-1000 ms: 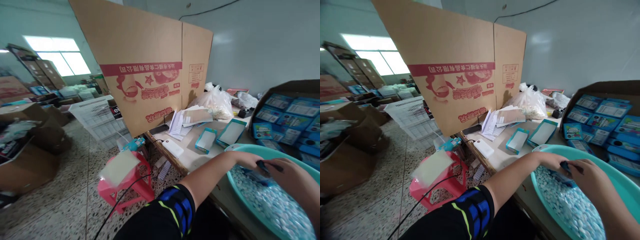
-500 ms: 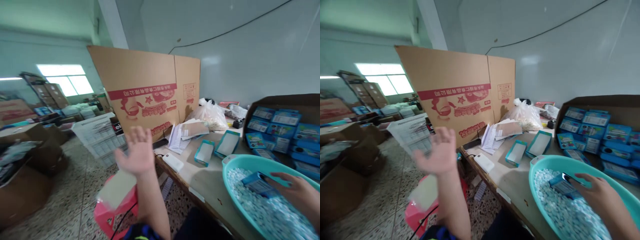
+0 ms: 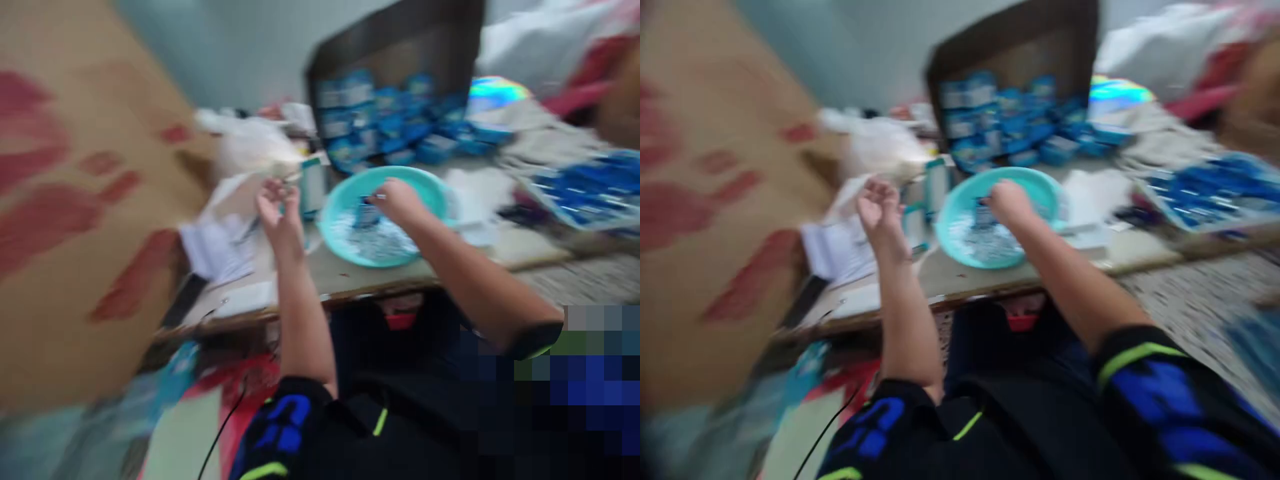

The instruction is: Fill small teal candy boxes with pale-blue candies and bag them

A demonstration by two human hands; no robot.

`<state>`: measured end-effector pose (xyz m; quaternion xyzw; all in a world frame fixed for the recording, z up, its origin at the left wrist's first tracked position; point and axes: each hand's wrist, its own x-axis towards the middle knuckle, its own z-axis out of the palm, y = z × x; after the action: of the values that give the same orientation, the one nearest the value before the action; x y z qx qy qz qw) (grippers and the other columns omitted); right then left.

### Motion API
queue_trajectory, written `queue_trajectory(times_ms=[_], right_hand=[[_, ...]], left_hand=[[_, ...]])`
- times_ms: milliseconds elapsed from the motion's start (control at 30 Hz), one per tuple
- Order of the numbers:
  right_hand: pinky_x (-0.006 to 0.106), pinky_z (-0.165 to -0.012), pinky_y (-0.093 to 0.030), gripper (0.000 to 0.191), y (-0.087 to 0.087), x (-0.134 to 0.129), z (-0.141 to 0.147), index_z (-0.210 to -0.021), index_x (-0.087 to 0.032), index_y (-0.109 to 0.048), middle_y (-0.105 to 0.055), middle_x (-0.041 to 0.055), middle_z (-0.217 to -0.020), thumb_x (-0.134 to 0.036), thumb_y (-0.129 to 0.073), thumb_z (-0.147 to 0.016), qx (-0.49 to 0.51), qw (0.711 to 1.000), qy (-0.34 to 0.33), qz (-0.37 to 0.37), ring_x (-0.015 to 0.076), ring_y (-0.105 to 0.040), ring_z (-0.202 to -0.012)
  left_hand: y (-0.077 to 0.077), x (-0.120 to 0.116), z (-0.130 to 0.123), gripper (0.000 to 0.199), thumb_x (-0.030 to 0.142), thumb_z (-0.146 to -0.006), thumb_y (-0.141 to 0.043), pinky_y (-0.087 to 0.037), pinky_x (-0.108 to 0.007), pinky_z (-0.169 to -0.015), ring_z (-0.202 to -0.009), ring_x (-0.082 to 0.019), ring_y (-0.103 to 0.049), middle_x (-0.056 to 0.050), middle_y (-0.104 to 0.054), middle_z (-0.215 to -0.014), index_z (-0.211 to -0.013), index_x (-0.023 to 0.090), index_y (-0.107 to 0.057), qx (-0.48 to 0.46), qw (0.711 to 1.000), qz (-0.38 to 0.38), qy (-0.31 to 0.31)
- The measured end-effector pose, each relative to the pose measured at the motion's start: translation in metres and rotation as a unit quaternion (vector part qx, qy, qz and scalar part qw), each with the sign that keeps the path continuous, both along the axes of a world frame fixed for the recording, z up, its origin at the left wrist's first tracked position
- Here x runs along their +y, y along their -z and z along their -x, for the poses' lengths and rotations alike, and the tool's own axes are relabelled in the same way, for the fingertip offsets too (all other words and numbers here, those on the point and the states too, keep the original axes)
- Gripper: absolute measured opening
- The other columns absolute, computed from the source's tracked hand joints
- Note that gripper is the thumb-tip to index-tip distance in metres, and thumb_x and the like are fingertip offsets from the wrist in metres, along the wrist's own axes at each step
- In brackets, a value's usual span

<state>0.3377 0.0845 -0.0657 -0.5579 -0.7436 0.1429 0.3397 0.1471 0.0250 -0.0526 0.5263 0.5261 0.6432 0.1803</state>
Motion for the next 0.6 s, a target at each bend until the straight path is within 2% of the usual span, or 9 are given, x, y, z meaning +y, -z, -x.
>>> queue_trajectory(times_ms=[67, 100, 133, 200, 267, 333, 467, 600], right_hand=[[0.032, -0.075, -0.039, 0.022, 0.025, 0.016, -0.023, -0.088, -0.011, -0.078, -0.068, 0.0122, -0.095, -0.029, -0.069, -0.095, -0.04, 0.996, 0.055, 0.049, 0.0166, -0.057, -0.081], [0.031, -0.075, -0.039, 0.021, 0.035, 0.022, -0.031, -0.091, -0.012, -0.079, -0.069, 0.012, -0.097, -0.03, -0.069, -0.095, -0.051, 0.995, 0.062, 0.062, 0.0174, -0.058, -0.083], [0.031, -0.076, -0.039, 0.021, 0.041, 0.026, -0.036, -0.094, -0.013, -0.079, -0.07, 0.0114, -0.097, -0.031, -0.069, -0.095, -0.053, 0.995, 0.059, 0.066, 0.018, -0.058, -0.085], [0.03, -0.075, -0.039, 0.018, 0.046, 0.03, -0.041, -0.096, -0.014, -0.079, -0.072, 0.0095, -0.094, -0.031, -0.071, -0.094, -0.031, 0.997, 0.047, 0.062, 0.0178, -0.059, -0.085], [0.029, -0.072, -0.038, 0.013, 0.045, 0.029, -0.045, -0.093, -0.015, -0.078, -0.073, 0.0071, -0.088, -0.027, -0.072, -0.091, 0.002, 0.998, 0.036, 0.058, 0.0165, -0.058, -0.081], [0.028, -0.069, -0.038, 0.009, 0.044, 0.028, -0.048, -0.087, -0.016, -0.076, -0.072, 0.0042, -0.082, -0.024, -0.073, -0.088, 0.031, 0.997, 0.03, 0.062, 0.0154, -0.059, -0.076], [0.027, -0.068, -0.042, 0.008, 0.045, 0.028, -0.044, -0.081, -0.017, -0.075, -0.07, 0.0029, -0.08, -0.022, -0.071, -0.086, 0.069, 0.996, -0.018, 0.047, 0.0155, -0.061, -0.074], [0.028, -0.073, -0.047, 0.008, 0.044, 0.027, -0.035, -0.084, -0.019, -0.076, -0.071, 0.0037, -0.088, -0.022, -0.068, -0.086, 0.058, 0.995, -0.076, 0.015, 0.0162, -0.063, -0.078]], left_hand=[[0.039, 0.056, -0.022, 0.085, 0.039, -0.084, -0.079, -0.033, -0.048, -0.124, -0.154, -0.028, -0.031, -0.012, -0.035, -0.163, -0.153, 0.027, -0.031, 0.02, 0.99, 0.078, 0.118], [0.053, 0.076, -0.027, 0.091, 0.036, -0.08, -0.082, -0.035, -0.05, -0.123, -0.151, -0.03, -0.036, -0.014, -0.04, -0.159, -0.153, 0.026, -0.029, 0.024, 0.976, 0.127, 0.177], [0.062, 0.089, -0.03, 0.092, 0.034, -0.078, -0.084, -0.04, -0.052, -0.119, -0.146, -0.031, -0.043, -0.016, -0.047, -0.153, -0.153, 0.025, -0.031, 0.046, 0.959, 0.161, 0.229], [0.071, 0.099, -0.032, 0.083, 0.032, -0.077, -0.082, -0.048, -0.053, -0.111, -0.134, -0.033, -0.056, -0.016, -0.057, -0.142, -0.149, 0.023, -0.041, 0.11, 0.928, 0.199, 0.296], [0.073, 0.094, -0.038, 0.07, 0.029, -0.078, -0.078, -0.051, -0.053, -0.108, -0.125, -0.032, -0.061, -0.015, -0.06, -0.139, -0.142, 0.022, -0.051, 0.187, 0.91, 0.196, 0.313], [0.074, 0.085, -0.048, 0.063, 0.023, -0.08, -0.071, -0.05, -0.05, -0.11, -0.124, -0.03, -0.062, -0.014, -0.058, -0.143, -0.141, 0.023, -0.054, 0.237, 0.903, 0.186, 0.306], [0.076, 0.08, -0.058, 0.065, 0.021, -0.083, -0.065, -0.048, -0.045, -0.11, -0.126, -0.028, -0.06, -0.013, -0.057, -0.144, -0.146, 0.025, -0.049, 0.264, 0.898, 0.196, 0.292], [0.077, 0.08, -0.053, 0.053, 0.02, -0.084, -0.062, -0.05, -0.045, -0.105, -0.12, -0.029, -0.061, -0.012, -0.061, -0.134, -0.137, 0.025, -0.057, 0.28, 0.901, 0.19, 0.273]])
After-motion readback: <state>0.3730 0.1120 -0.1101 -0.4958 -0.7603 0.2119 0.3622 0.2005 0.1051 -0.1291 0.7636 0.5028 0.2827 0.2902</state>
